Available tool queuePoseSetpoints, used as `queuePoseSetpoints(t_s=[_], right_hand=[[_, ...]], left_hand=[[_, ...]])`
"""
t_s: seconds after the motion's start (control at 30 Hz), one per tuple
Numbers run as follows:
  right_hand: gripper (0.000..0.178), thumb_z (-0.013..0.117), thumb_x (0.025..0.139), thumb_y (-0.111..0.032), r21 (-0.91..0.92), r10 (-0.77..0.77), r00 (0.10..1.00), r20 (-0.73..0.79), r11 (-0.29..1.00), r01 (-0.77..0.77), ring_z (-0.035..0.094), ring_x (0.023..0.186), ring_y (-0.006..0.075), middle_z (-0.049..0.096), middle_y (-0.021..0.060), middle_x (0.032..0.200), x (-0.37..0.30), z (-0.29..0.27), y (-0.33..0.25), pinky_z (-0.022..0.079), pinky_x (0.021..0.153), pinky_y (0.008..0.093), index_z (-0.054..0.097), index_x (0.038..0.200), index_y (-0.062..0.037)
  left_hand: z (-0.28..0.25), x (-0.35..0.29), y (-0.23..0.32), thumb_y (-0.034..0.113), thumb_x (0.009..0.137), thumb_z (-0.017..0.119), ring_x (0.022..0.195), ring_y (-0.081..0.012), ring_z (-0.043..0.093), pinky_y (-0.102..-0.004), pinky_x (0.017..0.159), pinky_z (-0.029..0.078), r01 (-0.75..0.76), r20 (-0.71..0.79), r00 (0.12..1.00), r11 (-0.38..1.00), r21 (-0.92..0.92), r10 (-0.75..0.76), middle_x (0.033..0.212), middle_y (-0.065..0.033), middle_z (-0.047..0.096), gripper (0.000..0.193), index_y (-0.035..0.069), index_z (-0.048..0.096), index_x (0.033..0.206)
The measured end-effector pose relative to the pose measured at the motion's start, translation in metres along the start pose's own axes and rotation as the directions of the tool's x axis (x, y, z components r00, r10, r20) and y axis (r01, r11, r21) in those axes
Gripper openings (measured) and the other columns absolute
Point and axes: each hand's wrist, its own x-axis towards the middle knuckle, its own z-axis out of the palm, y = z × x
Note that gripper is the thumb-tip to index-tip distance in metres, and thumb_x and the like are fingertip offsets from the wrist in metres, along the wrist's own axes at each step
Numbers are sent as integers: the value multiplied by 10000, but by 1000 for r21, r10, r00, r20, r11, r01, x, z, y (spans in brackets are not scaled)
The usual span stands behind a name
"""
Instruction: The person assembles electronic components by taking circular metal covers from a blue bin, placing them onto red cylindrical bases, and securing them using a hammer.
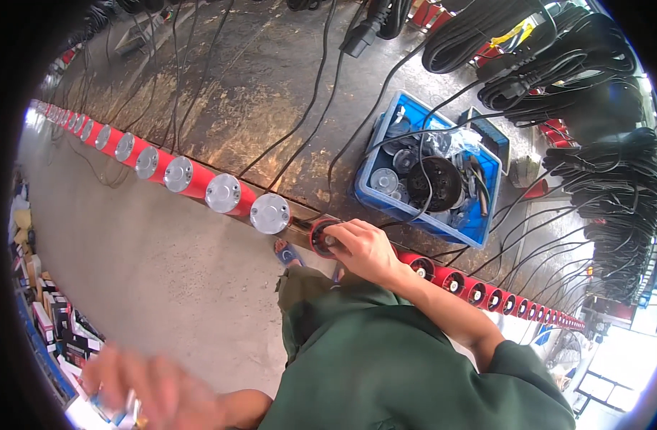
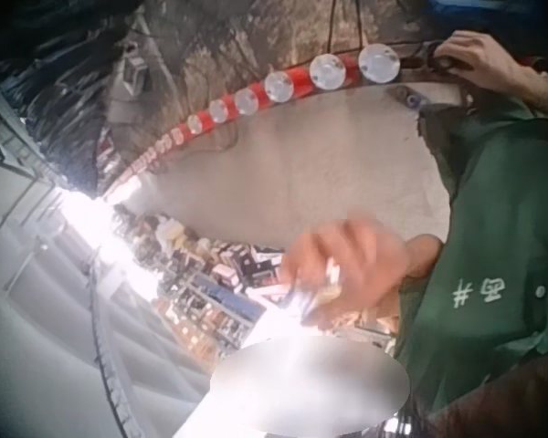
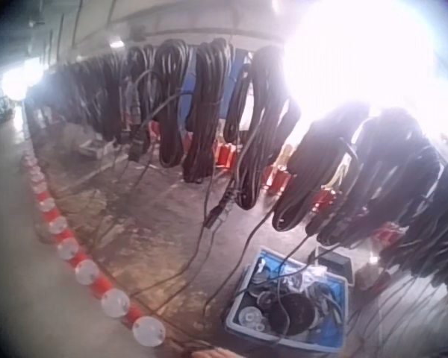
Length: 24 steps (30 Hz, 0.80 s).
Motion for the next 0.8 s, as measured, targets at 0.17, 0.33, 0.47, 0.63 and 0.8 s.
queuePoseSetpoints(t_s=[0.17, 0.33, 0.47, 0.63, 0.8], right_hand=[[371, 805, 767, -76, -5, 10, 1000, 13, 1000, -10, 711, 942, 315, 751, 122, 1025, -4, 2, 10, 599, 835, 411, 699, 1121, -41], [384, 822, 752, -61, 24, 5, 1000, 22, 1000, -6, 707, 921, 317, 740, 121, 1008, -3, 2, 11, 601, 804, 415, 691, 1112, -41], [404, 831, 750, -72, 30, -12, 999, 37, 999, 11, 687, 889, 322, 732, 110, 1009, -1, 0, 13, 594, 796, 422, 683, 1124, -37], [403, 824, 757, -71, 37, -18, 999, 45, 999, 17, 683, 909, 327, 728, 116, 1034, -1, -1, 14, 592, 805, 428, 681, 1131, -31], [424, 848, 755, -109, 39, -9, 999, 40, 999, 7, 691, 920, 335, 723, 127, 1041, 1, -6, 9, 595, 806, 430, 686, 1140, -33]], left_hand=[[-90, -43, -51, 508, 1077, 570, 1150, -382, 632, -542, 979, 528, 443, -503, 791, 893, 76, -350, 1381, -209, 607, 596, 123, 479, 1521], [-135, -84, -89, 472, 1111, 524, 1190, -393, 660, -551, 1012, 526, 601, -577, 669, 798, 49, -468, 1370, -217, 641, 537, 126, 489, 1519], [-141, -95, -107, 451, 1128, 494, 1214, -407, 668, -546, 1068, 532, 648, -575, 635, 761, 34, -516, 1373, -212, 639, 521, 102, 468, 1514], [-142, -92, -115, 425, 1129, 500, 1233, -421, 660, -565, 1105, 517, 661, -564, 639, 748, 57, -522, 1371, -215, 640, 502, 96, 468, 1507], [-143, -93, -119, 410, 1135, 488, 1254, -428, 653, -576, 1133, 503, 667, -559, 636, 743, 52, -532, 1374, -228, 638, 488, 92, 467, 1505]])
